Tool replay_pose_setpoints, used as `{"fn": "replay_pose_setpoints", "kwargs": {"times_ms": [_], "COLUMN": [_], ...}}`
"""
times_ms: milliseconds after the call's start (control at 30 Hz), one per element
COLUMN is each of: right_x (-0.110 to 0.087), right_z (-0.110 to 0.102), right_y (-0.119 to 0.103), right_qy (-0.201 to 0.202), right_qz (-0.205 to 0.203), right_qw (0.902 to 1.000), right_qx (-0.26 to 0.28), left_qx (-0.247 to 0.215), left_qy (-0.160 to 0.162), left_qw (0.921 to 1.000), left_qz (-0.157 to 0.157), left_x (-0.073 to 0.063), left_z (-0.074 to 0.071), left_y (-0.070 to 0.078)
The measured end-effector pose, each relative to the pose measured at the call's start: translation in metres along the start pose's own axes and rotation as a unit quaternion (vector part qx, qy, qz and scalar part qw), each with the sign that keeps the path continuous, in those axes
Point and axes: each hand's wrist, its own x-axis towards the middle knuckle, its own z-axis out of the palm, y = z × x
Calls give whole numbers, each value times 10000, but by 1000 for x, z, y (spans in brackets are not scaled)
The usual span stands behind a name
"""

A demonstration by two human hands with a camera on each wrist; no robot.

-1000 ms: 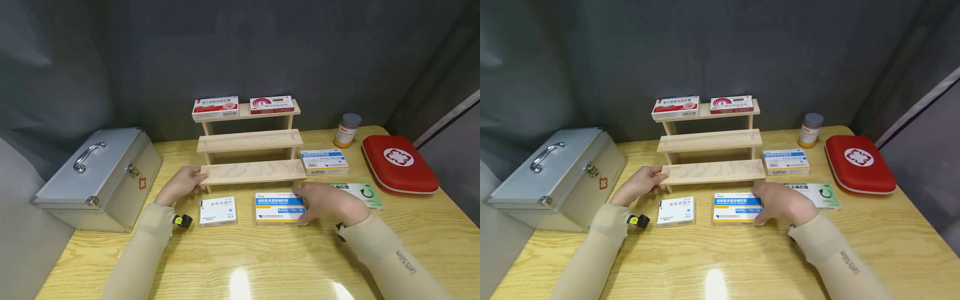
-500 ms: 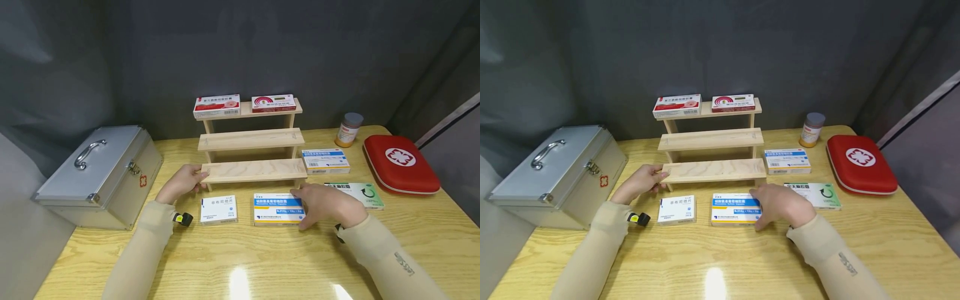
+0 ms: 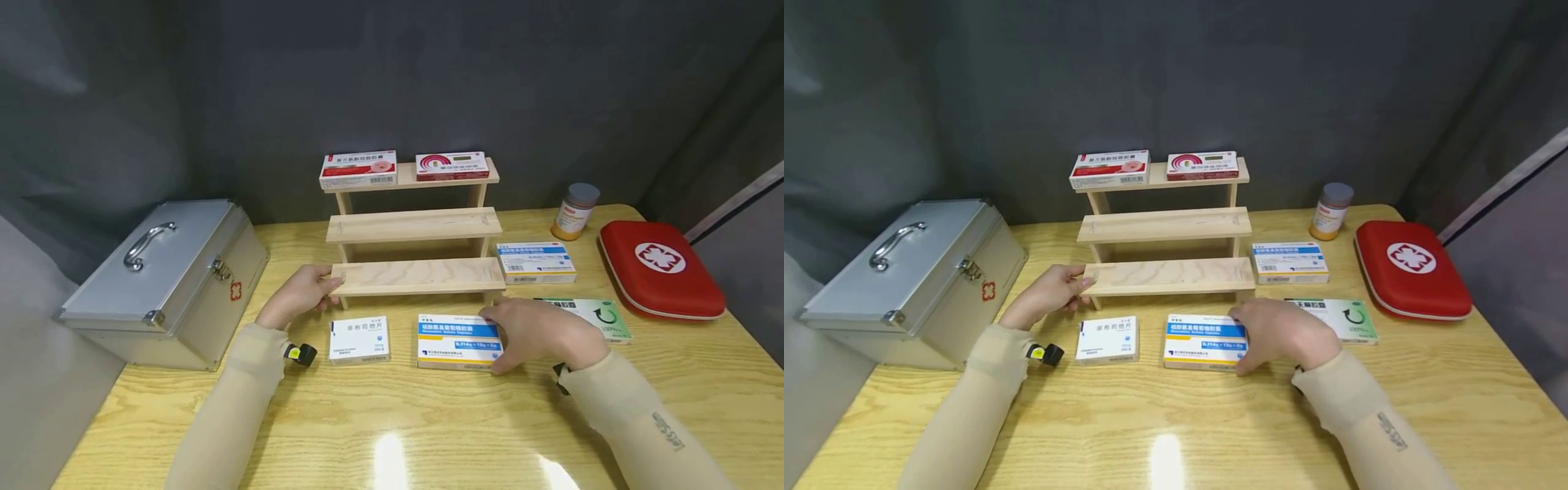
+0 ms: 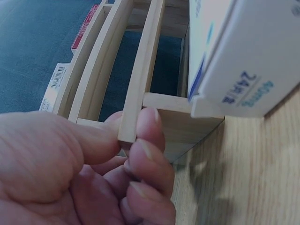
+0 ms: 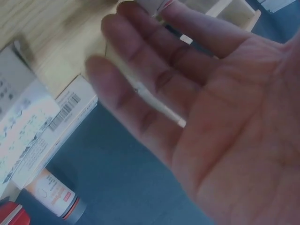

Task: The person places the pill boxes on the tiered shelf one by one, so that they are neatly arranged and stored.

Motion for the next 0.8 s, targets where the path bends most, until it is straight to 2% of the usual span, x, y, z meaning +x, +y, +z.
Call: {"fn": "replay_pose_setpoints", "kwargs": {"times_ms": [200,400,633,800], "right_x": [-7,-17,-17,-11], "right_z": [-10,-22,-29,-28], "right_y": [9,18,22,22], "right_qy": [286,933,1572,2135], "right_qz": [-231,-433,-680,-1076], "right_qw": [9991,9943,9842,9679], "right_qx": [195,266,447,772], "left_qx": [-12,48,73,61], "left_qy": [-9,64,105,61], "left_qw": [10000,10000,9999,10000], "left_qz": [-8,28,22,14], "left_x": [1,2,3,3], "left_z": [0,-2,-2,0], "left_y": [-2,-1,0,-2]}}
